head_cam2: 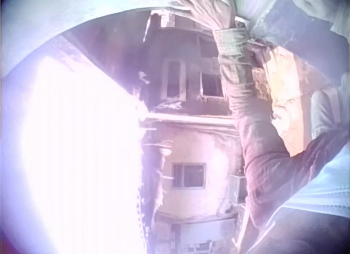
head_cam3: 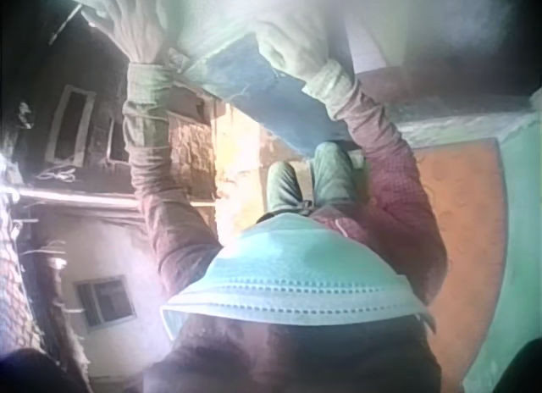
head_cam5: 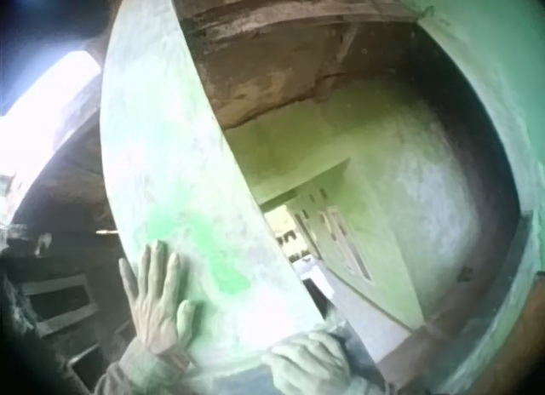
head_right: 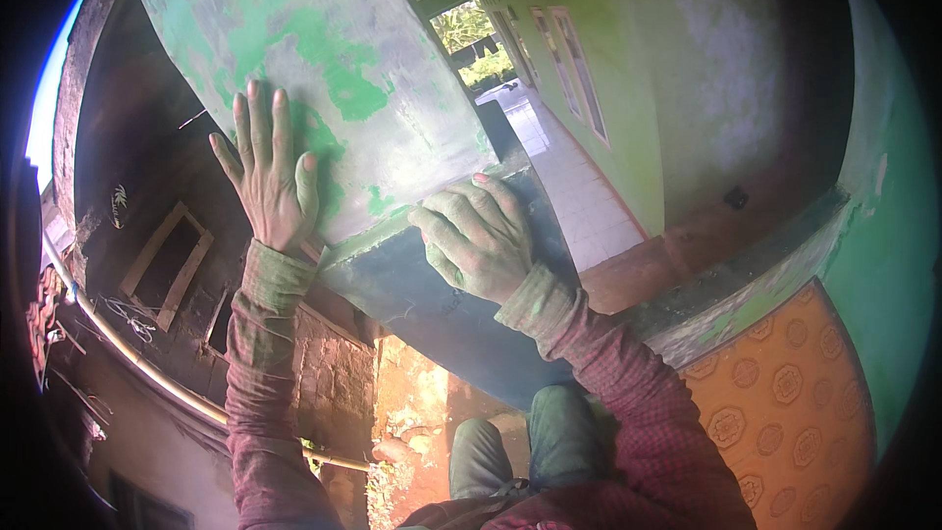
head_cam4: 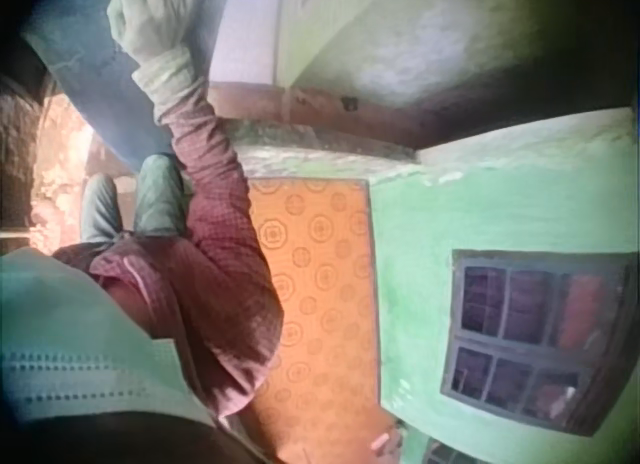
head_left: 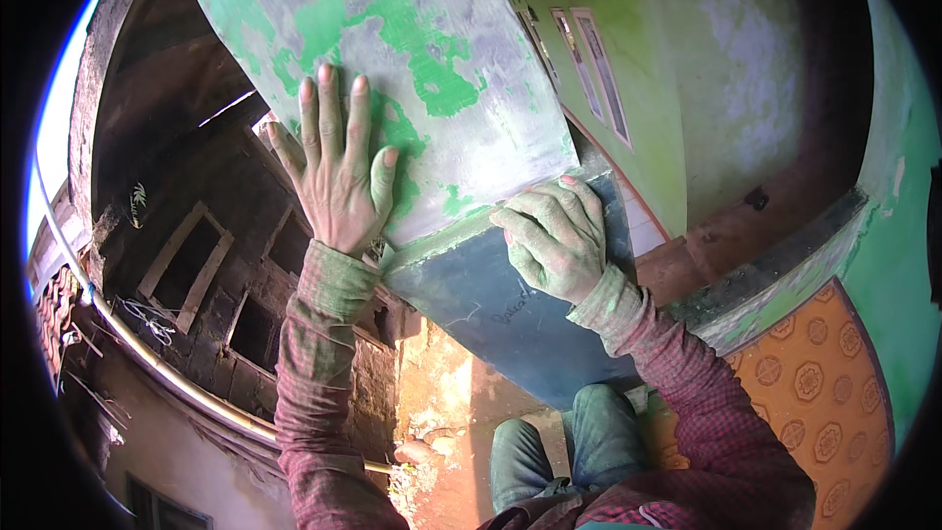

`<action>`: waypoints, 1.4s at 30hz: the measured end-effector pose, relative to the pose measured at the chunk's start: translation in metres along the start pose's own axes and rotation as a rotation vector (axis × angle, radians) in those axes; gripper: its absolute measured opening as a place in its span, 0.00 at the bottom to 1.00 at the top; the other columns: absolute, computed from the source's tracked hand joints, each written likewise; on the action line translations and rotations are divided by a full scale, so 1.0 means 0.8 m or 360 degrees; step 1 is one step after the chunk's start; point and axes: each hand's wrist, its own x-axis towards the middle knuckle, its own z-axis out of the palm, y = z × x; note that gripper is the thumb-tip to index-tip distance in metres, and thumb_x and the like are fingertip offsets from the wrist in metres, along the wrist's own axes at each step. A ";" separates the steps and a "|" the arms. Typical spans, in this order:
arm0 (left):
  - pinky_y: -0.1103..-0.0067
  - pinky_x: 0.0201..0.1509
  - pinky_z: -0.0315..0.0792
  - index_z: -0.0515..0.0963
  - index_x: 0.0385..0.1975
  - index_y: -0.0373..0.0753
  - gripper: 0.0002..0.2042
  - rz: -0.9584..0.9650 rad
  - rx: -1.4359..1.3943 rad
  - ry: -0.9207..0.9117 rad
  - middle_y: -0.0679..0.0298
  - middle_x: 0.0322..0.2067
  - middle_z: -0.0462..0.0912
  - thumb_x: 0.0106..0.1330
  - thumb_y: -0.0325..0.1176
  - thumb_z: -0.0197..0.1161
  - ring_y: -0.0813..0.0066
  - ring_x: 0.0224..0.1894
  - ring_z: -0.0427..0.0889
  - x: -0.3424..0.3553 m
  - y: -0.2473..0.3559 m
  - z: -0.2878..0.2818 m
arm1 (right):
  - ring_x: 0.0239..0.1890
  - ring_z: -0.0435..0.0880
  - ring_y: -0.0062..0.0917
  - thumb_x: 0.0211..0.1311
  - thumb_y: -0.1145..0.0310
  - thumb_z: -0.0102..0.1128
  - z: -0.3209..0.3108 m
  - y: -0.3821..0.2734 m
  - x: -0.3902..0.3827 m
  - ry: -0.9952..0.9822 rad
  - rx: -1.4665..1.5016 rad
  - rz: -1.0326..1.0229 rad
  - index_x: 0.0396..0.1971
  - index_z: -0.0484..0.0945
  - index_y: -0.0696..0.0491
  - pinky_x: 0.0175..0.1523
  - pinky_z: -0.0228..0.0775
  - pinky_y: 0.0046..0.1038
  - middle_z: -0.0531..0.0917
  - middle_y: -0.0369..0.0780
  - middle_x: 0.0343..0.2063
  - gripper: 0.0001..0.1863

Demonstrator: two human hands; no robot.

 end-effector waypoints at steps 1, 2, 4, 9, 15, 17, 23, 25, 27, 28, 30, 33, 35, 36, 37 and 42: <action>0.52 0.79 0.20 0.57 0.77 0.52 0.35 -0.0022 0.0011 -0.0010 0.61 0.78 0.51 0.75 0.64 0.31 0.64 0.81 0.44 0.005 -0.008 -0.002 | 0.51 0.80 0.26 0.56 0.67 0.63 0.001 -0.001 -0.002 0.0004 0.0003 0.0012 0.47 0.83 0.46 0.69 0.58 0.38 0.82 0.32 0.43 0.16; 0.52 0.79 0.22 0.56 0.77 0.51 0.33 0.0017 -0.0058 0.0144 0.60 0.78 0.52 0.77 0.61 0.32 0.62 0.81 0.44 0.027 -0.024 0.002 | 0.51 0.80 0.26 0.56 0.67 0.63 0.002 -0.002 -0.005 0.0008 0.0005 0.0024 0.47 0.83 0.46 0.69 0.58 0.38 0.82 0.32 0.43 0.17; 0.50 0.79 0.28 0.54 0.78 0.49 0.32 -0.0184 -0.0167 0.0432 0.58 0.78 0.52 0.79 0.57 0.35 0.58 0.81 0.44 0.092 -0.076 0.002 | 0.51 0.80 0.26 0.56 0.67 0.63 0.006 -0.010 -0.004 -0.0008 0.0024 0.0026 0.47 0.83 0.46 0.69 0.58 0.38 0.82 0.32 0.43 0.17; 0.51 0.79 0.29 0.54 0.78 0.48 0.33 -0.0126 -0.0100 0.0239 0.57 0.78 0.51 0.78 0.57 0.36 0.56 0.81 0.44 0.011 -0.026 0.016 | 0.51 0.80 0.25 0.57 0.68 0.63 -0.002 0.002 0.004 -0.0005 -0.0025 0.0011 0.47 0.83 0.45 0.69 0.57 0.39 0.82 0.32 0.44 0.17; 0.52 0.79 0.31 0.53 0.78 0.46 0.32 -0.0337 -0.0080 0.0399 0.56 0.78 0.51 0.78 0.54 0.39 0.55 0.81 0.44 0.090 -0.038 0.001 | 0.50 0.80 0.27 0.56 0.68 0.64 0.007 -0.012 0.002 0.0019 0.0004 0.0078 0.45 0.84 0.44 0.68 0.57 0.41 0.82 0.32 0.43 0.15; 0.51 0.79 0.30 0.53 0.78 0.46 0.32 -0.0386 -0.0081 0.0371 0.55 0.78 0.50 0.78 0.53 0.39 0.55 0.81 0.43 0.081 -0.033 0.001 | 0.50 0.80 0.29 0.57 0.69 0.63 0.003 -0.015 0.003 -0.0033 0.0038 0.0081 0.44 0.84 0.44 0.68 0.58 0.42 0.82 0.32 0.42 0.14; 0.53 0.79 0.25 0.51 0.78 0.39 0.36 -0.0398 -0.0182 0.0363 0.50 0.78 0.48 0.77 0.56 0.37 0.54 0.81 0.41 0.034 -0.006 0.012 | 0.50 0.80 0.29 0.58 0.68 0.62 0.000 -0.002 0.001 -0.0008 0.0008 0.0027 0.45 0.85 0.44 0.68 0.58 0.42 0.82 0.32 0.42 0.14; 0.53 0.79 0.24 0.48 0.78 0.39 0.38 -0.0545 -0.0281 0.0509 0.50 0.78 0.48 0.77 0.61 0.34 0.53 0.81 0.41 0.092 -0.045 -0.009 | 0.50 0.80 0.29 0.58 0.68 0.62 0.004 -0.016 0.003 -0.0013 0.0057 0.0040 0.45 0.85 0.44 0.68 0.58 0.41 0.82 0.32 0.43 0.14; 0.53 0.79 0.23 0.49 0.78 0.39 0.38 -0.0417 -0.0210 0.0361 0.51 0.78 0.47 0.77 0.61 0.34 0.54 0.81 0.40 0.062 -0.035 -0.001 | 0.50 0.80 0.29 0.58 0.68 0.62 0.003 -0.011 0.002 -0.0021 0.0029 0.0034 0.45 0.85 0.44 0.68 0.57 0.41 0.82 0.32 0.43 0.14; 0.53 0.79 0.23 0.49 0.78 0.39 0.38 -0.0344 -0.0196 0.0292 0.51 0.78 0.47 0.77 0.60 0.33 0.54 0.81 0.40 0.039 -0.019 0.009 | 0.50 0.80 0.29 0.58 0.68 0.62 0.001 -0.004 0.002 -0.0027 -0.0009 0.0030 0.45 0.85 0.44 0.68 0.57 0.41 0.82 0.32 0.43 0.14; 0.55 0.79 0.21 0.53 0.77 0.41 0.37 -0.0302 -0.0138 0.0169 0.53 0.78 0.48 0.76 0.60 0.36 0.56 0.81 0.40 -0.015 0.015 0.015 | 0.50 0.80 0.29 0.58 0.68 0.62 0.003 0.002 0.002 -0.0014 -0.0020 0.0037 0.44 0.85 0.44 0.68 0.57 0.41 0.82 0.32 0.43 0.13; 0.53 0.79 0.23 0.52 0.78 0.42 0.34 -0.0222 -0.0133 0.0268 0.54 0.78 0.48 0.78 0.56 0.37 0.53 0.81 0.40 0.021 -0.023 0.007 | 0.50 0.81 0.24 0.55 0.68 0.65 0.002 -0.003 0.001 -0.0002 0.0005 0.0020 0.45 0.83 0.45 0.70 0.55 0.38 0.82 0.31 0.42 0.16; 0.49 0.78 0.25 0.50 0.78 0.42 0.34 -0.0252 -0.0104 0.0428 0.53 0.78 0.47 0.78 0.55 0.38 0.52 0.81 0.41 0.077 -0.053 -0.003 | 0.50 0.81 0.24 0.54 0.69 0.64 0.004 -0.009 0.003 -0.0014 0.0013 0.0032 0.45 0.83 0.45 0.70 0.56 0.38 0.83 0.31 0.42 0.16; 0.49 0.78 0.26 0.50 0.78 0.43 0.34 -0.0245 -0.0095 0.0459 0.52 0.78 0.47 0.78 0.55 0.38 0.52 0.81 0.41 0.084 -0.056 -0.002 | 0.50 0.81 0.24 0.54 0.69 0.64 0.002 -0.008 0.003 -0.0021 -0.0003 0.0038 0.45 0.83 0.45 0.70 0.56 0.38 0.83 0.31 0.43 0.16; 0.50 0.78 0.24 0.50 0.78 0.44 0.34 -0.0225 -0.0111 0.0370 0.53 0.79 0.47 0.78 0.57 0.37 0.52 0.81 0.40 0.065 -0.046 0.003 | 0.50 0.81 0.24 0.55 0.69 0.64 0.000 -0.007 0.003 -0.0040 -0.0025 0.0026 0.46 0.83 0.45 0.70 0.56 0.39 0.82 0.31 0.43 0.16; 0.52 0.78 0.22 0.53 0.77 0.42 0.36 -0.0228 -0.0134 0.0200 0.53 0.78 0.48 0.77 0.59 0.38 0.54 0.81 0.40 0.003 -0.015 0.008 | 0.50 0.80 0.25 0.56 0.69 0.64 -0.001 -0.003 0.002 -0.0047 -0.0005 -0.0001 0.47 0.83 0.45 0.70 0.56 0.39 0.82 0.31 0.43 0.17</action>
